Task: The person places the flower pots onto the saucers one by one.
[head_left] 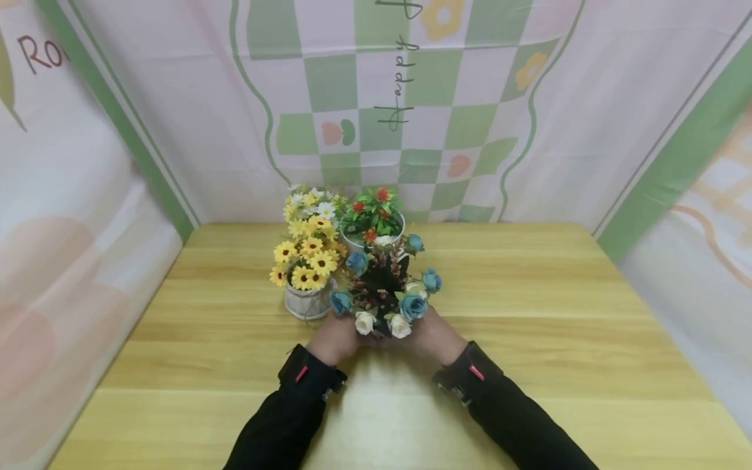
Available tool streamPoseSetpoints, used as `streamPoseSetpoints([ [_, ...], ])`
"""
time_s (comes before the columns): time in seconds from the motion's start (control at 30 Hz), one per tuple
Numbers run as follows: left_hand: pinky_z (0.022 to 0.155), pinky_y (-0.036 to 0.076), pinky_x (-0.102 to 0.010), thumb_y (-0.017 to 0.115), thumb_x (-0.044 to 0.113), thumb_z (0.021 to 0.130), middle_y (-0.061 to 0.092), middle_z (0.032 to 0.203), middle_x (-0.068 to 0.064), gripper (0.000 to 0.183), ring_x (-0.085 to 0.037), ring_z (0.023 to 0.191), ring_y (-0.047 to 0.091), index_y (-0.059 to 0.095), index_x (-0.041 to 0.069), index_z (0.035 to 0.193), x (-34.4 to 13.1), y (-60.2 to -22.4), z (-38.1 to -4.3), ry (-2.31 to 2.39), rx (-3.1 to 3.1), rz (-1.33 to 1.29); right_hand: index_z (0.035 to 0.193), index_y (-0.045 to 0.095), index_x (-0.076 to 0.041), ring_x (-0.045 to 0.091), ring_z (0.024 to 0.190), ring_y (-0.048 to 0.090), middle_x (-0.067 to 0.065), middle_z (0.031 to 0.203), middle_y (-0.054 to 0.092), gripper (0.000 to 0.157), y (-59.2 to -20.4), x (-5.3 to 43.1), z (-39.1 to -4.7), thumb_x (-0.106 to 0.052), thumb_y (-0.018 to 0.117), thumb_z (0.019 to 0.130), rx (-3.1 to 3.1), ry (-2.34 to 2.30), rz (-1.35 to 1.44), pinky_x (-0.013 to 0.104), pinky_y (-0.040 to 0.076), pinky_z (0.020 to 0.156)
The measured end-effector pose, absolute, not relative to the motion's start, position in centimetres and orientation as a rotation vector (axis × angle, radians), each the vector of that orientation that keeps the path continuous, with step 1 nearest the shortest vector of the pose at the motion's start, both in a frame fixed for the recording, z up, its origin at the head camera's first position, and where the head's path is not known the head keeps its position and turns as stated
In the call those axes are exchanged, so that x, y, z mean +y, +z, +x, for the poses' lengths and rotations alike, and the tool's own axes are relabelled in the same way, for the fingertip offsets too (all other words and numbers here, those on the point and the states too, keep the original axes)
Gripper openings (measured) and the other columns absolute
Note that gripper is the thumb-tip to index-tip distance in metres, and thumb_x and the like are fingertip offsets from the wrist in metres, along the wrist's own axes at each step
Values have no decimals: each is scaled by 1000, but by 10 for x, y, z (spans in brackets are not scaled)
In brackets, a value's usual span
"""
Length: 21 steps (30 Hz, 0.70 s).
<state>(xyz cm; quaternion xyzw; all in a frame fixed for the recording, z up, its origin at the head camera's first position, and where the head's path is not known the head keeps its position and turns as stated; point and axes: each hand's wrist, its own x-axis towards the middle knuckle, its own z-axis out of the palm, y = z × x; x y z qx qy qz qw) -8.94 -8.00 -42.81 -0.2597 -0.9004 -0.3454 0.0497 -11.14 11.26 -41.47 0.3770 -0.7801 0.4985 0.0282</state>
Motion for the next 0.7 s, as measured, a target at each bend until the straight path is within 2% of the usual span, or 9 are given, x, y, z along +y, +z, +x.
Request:
streamPoseSetpoints([
  [0.07, 97, 39, -38, 81, 15, 72, 51, 127, -19, 68, -34, 114, 51, 49, -1, 130, -79, -423, -91, -1045, -2767, -750, 140, 39, -9, 18, 121, 46, 0, 134, 48, 95, -416, 112, -114, -2, 87, 58, -2418, 1539, 1149, 33, 33, 103],
  [0.2, 96, 40, -39, 80, 13, 71, 54, 124, -18, 63, -34, 110, 53, 53, 0, 126, -79, -425, -100, -1006, -2796, -744, 139, 39, -10, 18, 118, 47, -1, 133, 48, 97, -422, 112, -121, 4, 84, 54, -2424, 1527, 1121, 33, 36, 100],
  [0.33, 94, 42, -37, 79, 19, 73, 55, 122, -18, 61, -33, 107, 54, 54, 2, 126, -83, -431, -107, -977, -2792, -752, 136, 43, -13, 17, 116, 49, -4, 130, 50, 93, -425, 109, -129, 1, 86, 55, -2436, 1501, 1115, 32, 38, 98],
  [0.53, 87, 46, -35, 79, 16, 69, 58, 114, -19, 58, -33, 98, 57, 57, 0, 120, -81, -431, -118, -961, -2809, -701, 134, 44, -16, 15, 113, 50, -7, 128, 50, 91, -426, 107, -138, -1, 87, 55, -2463, 1475, 1076, 32, 38, 98],
  [0.57, 92, 43, -38, 79, 13, 68, 58, 114, -21, 58, -35, 100, 57, 58, -2, 119, -79, -424, -117, -957, -2846, -668, 134, 45, -16, 15, 112, 50, -7, 127, 50, 91, -427, 107, -139, 0, 86, 55, -2465, 1484, 1060, 32, 38, 97],
  [0.7, 108, 24, -45, 81, 18, 70, 58, 116, -20, 57, -37, 105, 55, 59, -2, 118, -76, -421, -123, -847, -2949, -564, 132, 46, -18, 15, 109, 52, -7, 124, 52, 88, -428, 107, -144, 1, 86, 56, -2466, 1520, 1037, 32, 39, 97],
])
